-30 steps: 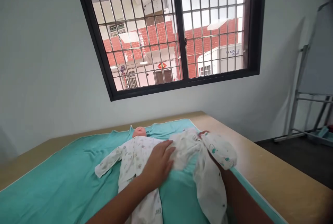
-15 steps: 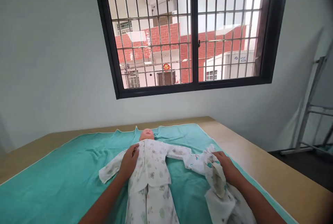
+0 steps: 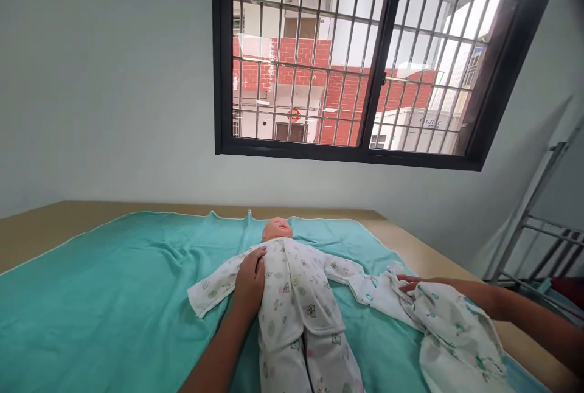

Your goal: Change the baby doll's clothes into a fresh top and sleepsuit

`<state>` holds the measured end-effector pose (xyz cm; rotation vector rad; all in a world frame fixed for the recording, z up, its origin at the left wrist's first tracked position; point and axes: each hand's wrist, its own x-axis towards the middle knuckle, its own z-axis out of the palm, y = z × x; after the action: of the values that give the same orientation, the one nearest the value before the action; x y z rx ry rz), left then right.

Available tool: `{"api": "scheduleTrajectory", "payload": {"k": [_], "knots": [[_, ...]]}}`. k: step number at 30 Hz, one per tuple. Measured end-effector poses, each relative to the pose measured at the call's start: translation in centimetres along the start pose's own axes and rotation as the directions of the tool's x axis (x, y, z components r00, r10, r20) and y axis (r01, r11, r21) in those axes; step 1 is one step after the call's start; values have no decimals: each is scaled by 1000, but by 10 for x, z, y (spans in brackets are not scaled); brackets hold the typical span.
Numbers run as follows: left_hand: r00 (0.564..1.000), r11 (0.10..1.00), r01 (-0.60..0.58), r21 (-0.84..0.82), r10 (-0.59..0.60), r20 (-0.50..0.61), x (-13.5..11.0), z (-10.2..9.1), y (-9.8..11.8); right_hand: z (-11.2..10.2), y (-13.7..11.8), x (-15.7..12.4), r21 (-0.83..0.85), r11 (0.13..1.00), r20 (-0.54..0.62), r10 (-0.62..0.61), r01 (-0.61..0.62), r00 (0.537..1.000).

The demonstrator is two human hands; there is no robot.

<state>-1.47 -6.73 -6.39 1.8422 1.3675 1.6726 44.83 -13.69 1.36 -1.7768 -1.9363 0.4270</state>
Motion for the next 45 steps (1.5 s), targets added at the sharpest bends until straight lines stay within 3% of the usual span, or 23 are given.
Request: {"api": "scheduleTrajectory", "payload": {"k": [1,2,3,4,6,8,9,11,14,16,18,24,27,32,35,40,45], "knots": [[1000,1000,0,-3,0,-2,0,0,0,-18,-14,10,55,995,316,66,-87,946],[1000,1000,0,-7,0,-5,0,0,0,-34,-30,20,77,994,394,46,-83,918],[1000,1000,1,-11,-1,-9,0,0,0,-47,-49,31,79,996,377,12,-45,926],[1000,1000,1,-15,-2,-13,0,0,0,-54,-70,42,127,991,278,-70,36,958],[1000,1000,5,-24,-5,-12,0,0,0,-47,-117,60,356,907,-29,-230,225,973],[1000,999,13,-30,-13,-5,0,0,0,-13,-161,75,566,751,-266,-224,341,937],[1000,999,19,-31,-19,-1,0,0,0,11,-181,81,647,668,-326,-193,367,926],[999,999,32,-31,-32,-1,0,0,2,67,-211,93,751,526,-385,-143,400,912],[999,998,54,-36,-54,8,-1,-2,6,140,-235,111,792,501,-322,-141,348,936],[997,996,77,-44,-76,19,-1,-2,7,170,-239,121,779,555,-259,-138,291,956],[996,995,91,-49,-90,26,-1,-2,7,182,-237,127,770,594,-204,-121,235,972],[993,990,120,-73,-118,31,0,-1,6,179,-229,125,679,691,-172,-176,246,969],[989,984,132,-123,-123,76,2,-1,14,180,-232,122,502,810,-237,-208,303,949],[991,998,37,-42,-31,131,7,1,40,173,-241,115,177,966,-180,-158,190,971],[990,998,20,62,-29,139,16,5,56,161,-246,109,35,985,-106,-165,170,980],[971,960,186,209,-212,108,43,29,74,150,-250,101,-112,976,-36,-192,187,981],[961,958,265,107,-271,47,52,54,79,155,-238,113,62,920,-53,-384,387,922]]}}
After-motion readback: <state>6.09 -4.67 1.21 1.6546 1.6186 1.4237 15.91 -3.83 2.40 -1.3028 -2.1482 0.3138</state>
